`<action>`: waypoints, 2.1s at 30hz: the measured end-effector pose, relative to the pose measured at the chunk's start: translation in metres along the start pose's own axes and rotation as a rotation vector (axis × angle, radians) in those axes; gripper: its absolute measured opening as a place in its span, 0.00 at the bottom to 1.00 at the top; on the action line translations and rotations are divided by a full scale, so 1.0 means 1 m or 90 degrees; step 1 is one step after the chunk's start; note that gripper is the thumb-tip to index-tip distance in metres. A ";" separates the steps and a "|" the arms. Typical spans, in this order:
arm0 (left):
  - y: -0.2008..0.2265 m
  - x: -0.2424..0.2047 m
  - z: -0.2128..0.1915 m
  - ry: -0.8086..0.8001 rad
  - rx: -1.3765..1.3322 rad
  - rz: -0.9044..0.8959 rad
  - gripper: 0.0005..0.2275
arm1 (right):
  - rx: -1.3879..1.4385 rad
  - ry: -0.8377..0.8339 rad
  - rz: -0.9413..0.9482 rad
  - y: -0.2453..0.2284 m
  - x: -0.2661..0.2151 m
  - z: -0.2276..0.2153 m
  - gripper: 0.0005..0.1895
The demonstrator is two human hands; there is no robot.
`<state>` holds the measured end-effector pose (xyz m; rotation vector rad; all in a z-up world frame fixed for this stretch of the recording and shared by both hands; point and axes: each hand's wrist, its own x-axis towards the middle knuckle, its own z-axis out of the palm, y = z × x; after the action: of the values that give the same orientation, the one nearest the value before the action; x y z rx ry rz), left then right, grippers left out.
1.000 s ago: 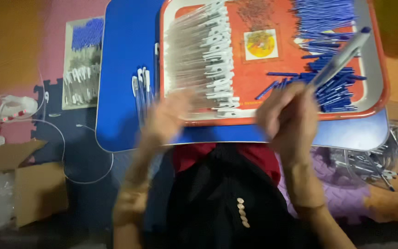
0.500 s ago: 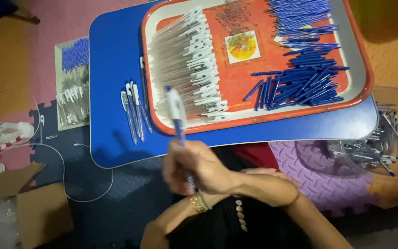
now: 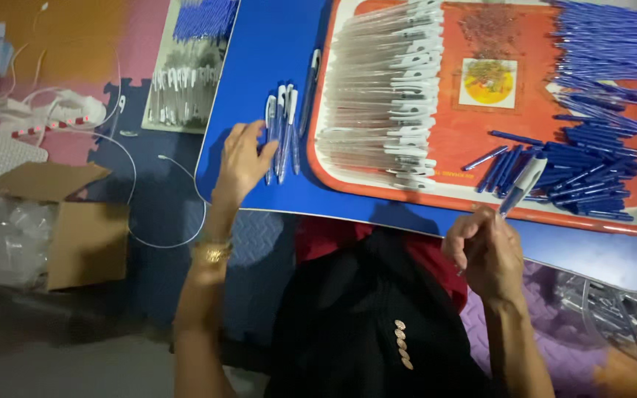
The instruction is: The person assembles pens by hand, picking up blue ink cartridges and inserting them into clear plastic pen barrels, then placing the finished pens aside on a tray.
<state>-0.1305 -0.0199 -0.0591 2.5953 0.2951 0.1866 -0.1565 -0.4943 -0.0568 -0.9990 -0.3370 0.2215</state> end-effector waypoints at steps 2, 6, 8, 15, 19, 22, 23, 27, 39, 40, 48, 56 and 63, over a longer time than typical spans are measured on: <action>0.001 0.010 -0.001 -0.014 0.032 -0.009 0.20 | -0.020 0.006 0.004 0.000 0.002 -0.001 0.24; -0.024 0.035 0.012 -0.004 0.085 -0.003 0.18 | -0.041 0.037 0.004 0.001 0.005 -0.002 0.24; -0.030 0.039 0.016 -0.034 0.113 -0.014 0.19 | -0.044 0.047 0.008 0.010 0.002 -0.011 0.24; -0.002 0.043 0.000 -0.107 0.173 -0.131 0.18 | -0.045 0.098 0.010 0.017 0.007 -0.025 0.23; 0.019 0.011 -0.035 -0.031 0.056 -0.087 0.21 | -0.087 0.138 -0.012 0.013 0.007 -0.028 0.26; 0.069 -0.024 -0.054 -0.008 -0.400 -0.009 0.22 | -0.156 0.177 -0.005 0.006 0.015 -0.020 0.29; 0.092 -0.035 -0.054 -0.061 -0.512 -0.062 0.22 | -0.136 0.186 0.017 0.002 0.018 -0.014 0.30; 0.110 -0.060 0.055 -0.194 -0.965 -0.153 0.14 | -0.035 0.197 0.019 -0.001 0.029 0.011 0.30; 0.181 -0.071 0.095 -0.407 -1.079 -0.052 0.19 | -0.162 0.156 -0.127 0.004 0.051 0.035 0.14; 0.184 -0.071 0.091 -0.406 -1.080 -0.055 0.19 | -0.162 0.157 -0.125 0.003 0.050 0.040 0.14; 0.189 -0.074 0.082 -0.469 -1.114 -0.044 0.18 | -0.274 0.176 -0.126 -0.007 0.050 0.063 0.13; 0.188 -0.072 0.085 -0.496 -1.146 -0.039 0.18 | -0.287 0.168 -0.144 0.002 0.048 0.053 0.13; 0.188 -0.070 0.086 -0.508 -1.138 -0.056 0.16 | -0.291 0.191 -0.142 -0.003 0.046 0.054 0.13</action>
<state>-0.1491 -0.2364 -0.0418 0.7361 -0.0892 -0.4385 -0.1342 -0.4378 -0.0193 -1.4137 -0.2242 -0.2182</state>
